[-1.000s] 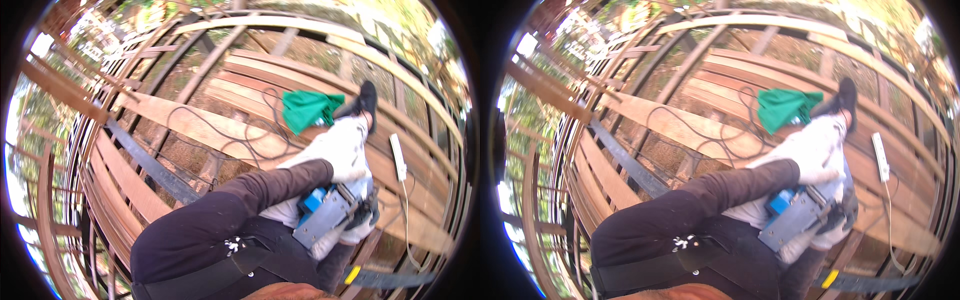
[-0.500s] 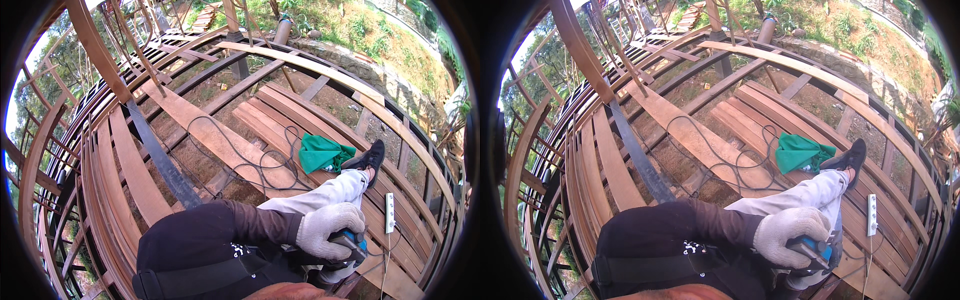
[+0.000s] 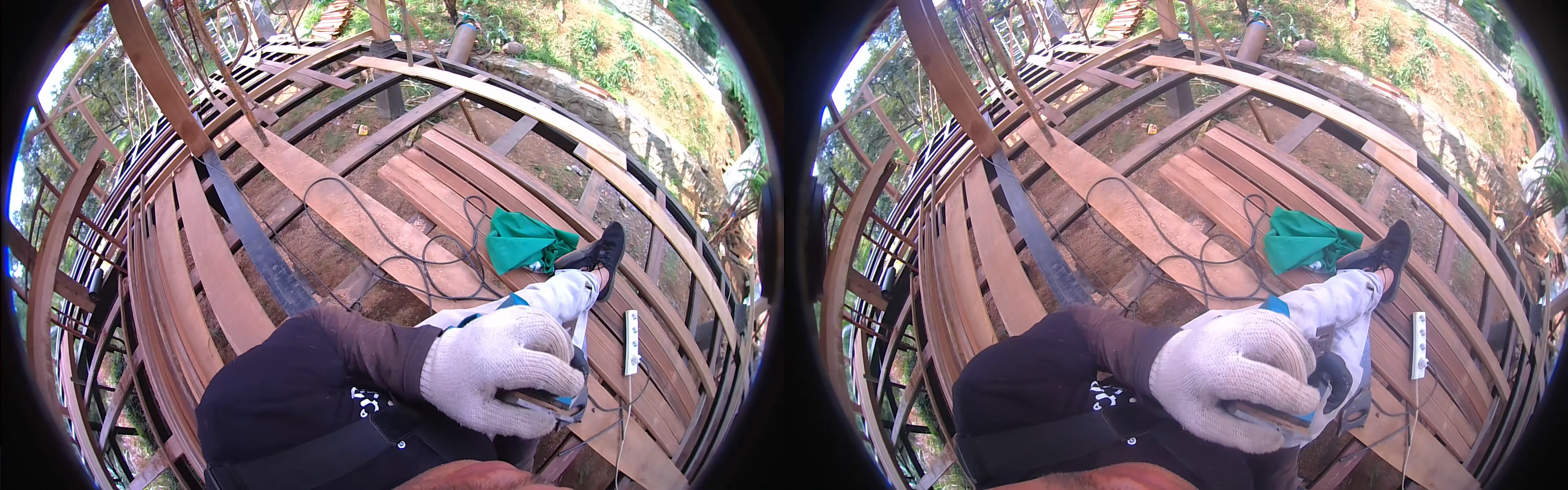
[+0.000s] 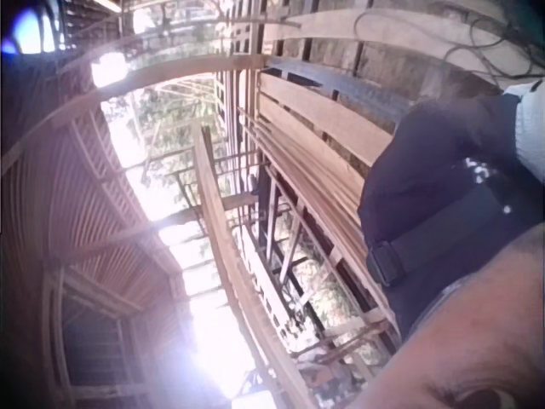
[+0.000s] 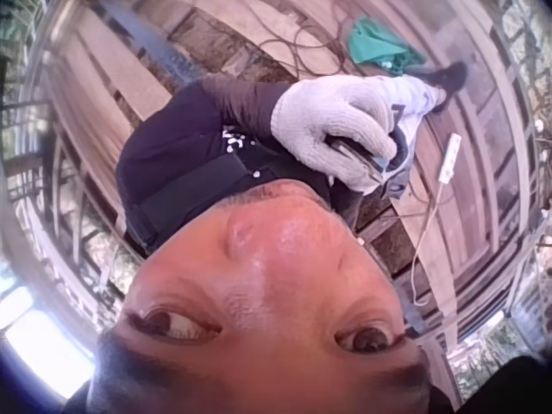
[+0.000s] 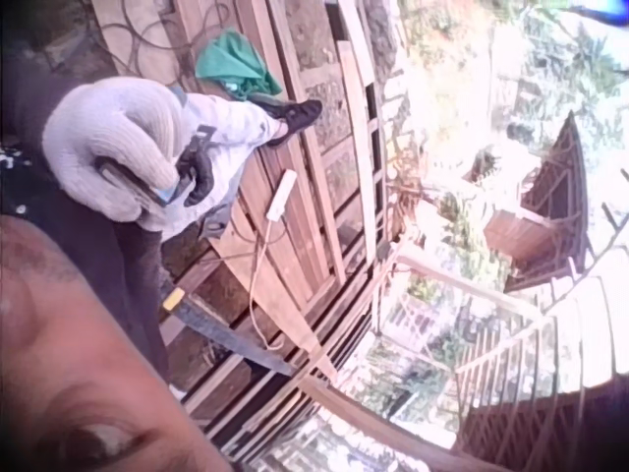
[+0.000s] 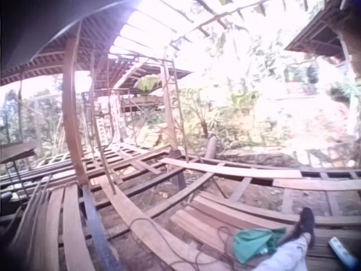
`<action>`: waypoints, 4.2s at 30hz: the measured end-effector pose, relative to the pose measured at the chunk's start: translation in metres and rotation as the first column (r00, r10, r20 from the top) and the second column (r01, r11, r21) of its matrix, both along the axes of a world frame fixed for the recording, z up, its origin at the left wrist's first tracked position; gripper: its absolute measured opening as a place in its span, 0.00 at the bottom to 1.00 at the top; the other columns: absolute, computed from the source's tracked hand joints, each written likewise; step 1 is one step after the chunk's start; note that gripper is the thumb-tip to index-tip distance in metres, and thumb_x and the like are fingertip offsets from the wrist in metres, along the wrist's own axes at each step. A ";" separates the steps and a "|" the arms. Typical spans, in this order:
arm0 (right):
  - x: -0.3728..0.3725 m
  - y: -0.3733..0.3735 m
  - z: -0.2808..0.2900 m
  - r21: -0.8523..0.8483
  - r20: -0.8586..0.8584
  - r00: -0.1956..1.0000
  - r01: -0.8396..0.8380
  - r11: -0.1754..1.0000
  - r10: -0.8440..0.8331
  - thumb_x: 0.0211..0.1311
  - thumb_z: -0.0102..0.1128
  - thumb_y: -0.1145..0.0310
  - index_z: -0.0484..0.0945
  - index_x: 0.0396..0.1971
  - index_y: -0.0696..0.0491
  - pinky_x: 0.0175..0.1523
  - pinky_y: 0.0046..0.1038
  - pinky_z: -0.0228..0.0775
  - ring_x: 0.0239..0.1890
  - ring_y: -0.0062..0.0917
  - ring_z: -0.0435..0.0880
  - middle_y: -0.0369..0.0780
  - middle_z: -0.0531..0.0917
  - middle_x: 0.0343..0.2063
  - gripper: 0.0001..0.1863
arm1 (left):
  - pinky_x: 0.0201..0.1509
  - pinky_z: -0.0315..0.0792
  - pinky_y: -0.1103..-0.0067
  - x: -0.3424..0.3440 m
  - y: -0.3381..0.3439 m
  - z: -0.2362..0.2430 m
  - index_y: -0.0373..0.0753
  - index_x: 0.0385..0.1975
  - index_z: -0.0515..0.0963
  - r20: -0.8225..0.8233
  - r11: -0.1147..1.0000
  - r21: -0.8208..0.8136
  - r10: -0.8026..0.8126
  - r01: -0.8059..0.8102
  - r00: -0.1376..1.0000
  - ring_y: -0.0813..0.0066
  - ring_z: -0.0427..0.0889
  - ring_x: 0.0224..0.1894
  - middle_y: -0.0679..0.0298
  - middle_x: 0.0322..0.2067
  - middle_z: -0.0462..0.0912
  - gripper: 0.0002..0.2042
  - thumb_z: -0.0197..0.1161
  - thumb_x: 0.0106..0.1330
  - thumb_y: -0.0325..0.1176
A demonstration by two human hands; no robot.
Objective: The person handles a small yellow case, moves a wooden plank into position on a frame, and then sits to adjust an electric planer using a screwdriver.
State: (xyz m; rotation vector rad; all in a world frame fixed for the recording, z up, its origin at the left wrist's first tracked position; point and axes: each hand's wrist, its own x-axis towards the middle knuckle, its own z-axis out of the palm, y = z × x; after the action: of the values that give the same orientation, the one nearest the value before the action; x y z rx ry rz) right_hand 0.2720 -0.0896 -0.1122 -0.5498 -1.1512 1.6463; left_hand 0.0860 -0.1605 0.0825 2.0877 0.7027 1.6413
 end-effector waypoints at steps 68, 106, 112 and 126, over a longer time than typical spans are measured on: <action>-0.009 0.052 0.099 0.861 0.482 0.587 -0.456 0.226 -0.650 0.42 0.64 0.82 0.83 0.48 0.56 0.51 0.41 0.76 0.45 0.42 0.82 0.44 0.83 0.42 0.26 | 0.55 0.76 0.81 -0.058 0.120 -0.094 0.34 0.52 0.82 0.099 0.672 -0.704 0.413 -0.230 0.905 0.80 0.82 0.48 0.64 0.45 0.87 0.14 0.65 0.71 0.34; -0.033 0.058 0.079 0.889 0.423 0.626 -0.427 0.165 -0.655 0.45 0.65 0.75 0.85 0.46 0.53 0.51 0.41 0.75 0.46 0.39 0.82 0.42 0.83 0.42 0.22 | 0.49 0.75 0.79 -0.061 0.132 -0.106 0.34 0.49 0.84 0.091 0.696 -0.671 0.420 -0.256 0.903 0.79 0.83 0.40 0.61 0.39 0.89 0.18 0.64 0.69 0.42; -0.035 0.070 0.066 0.856 0.517 0.650 -0.409 0.317 -0.558 0.43 0.66 0.77 0.84 0.47 0.53 0.54 0.42 0.75 0.46 0.40 0.83 0.41 0.84 0.43 0.24 | 0.56 0.74 0.82 -0.067 0.130 -0.097 0.35 0.52 0.83 0.089 0.637 -0.743 0.398 -0.206 0.913 0.81 0.82 0.49 0.65 0.46 0.87 0.16 0.65 0.71 0.38; -0.058 0.081 0.057 0.795 0.603 0.635 -0.429 0.428 -0.483 0.47 0.62 0.78 0.82 0.49 0.50 0.54 0.41 0.74 0.47 0.40 0.82 0.42 0.83 0.44 0.24 | 0.57 0.73 0.79 -0.092 0.148 -0.120 0.36 0.53 0.82 0.139 0.601 -0.785 0.408 -0.151 0.902 0.78 0.81 0.51 0.64 0.49 0.85 0.16 0.61 0.73 0.40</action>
State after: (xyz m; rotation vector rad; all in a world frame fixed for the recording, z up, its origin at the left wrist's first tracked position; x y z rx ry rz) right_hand 0.2141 -0.0087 -0.0549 -0.5209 -2.4536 0.3608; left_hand -0.0062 -0.0120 -0.0375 1.1100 1.3820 1.3907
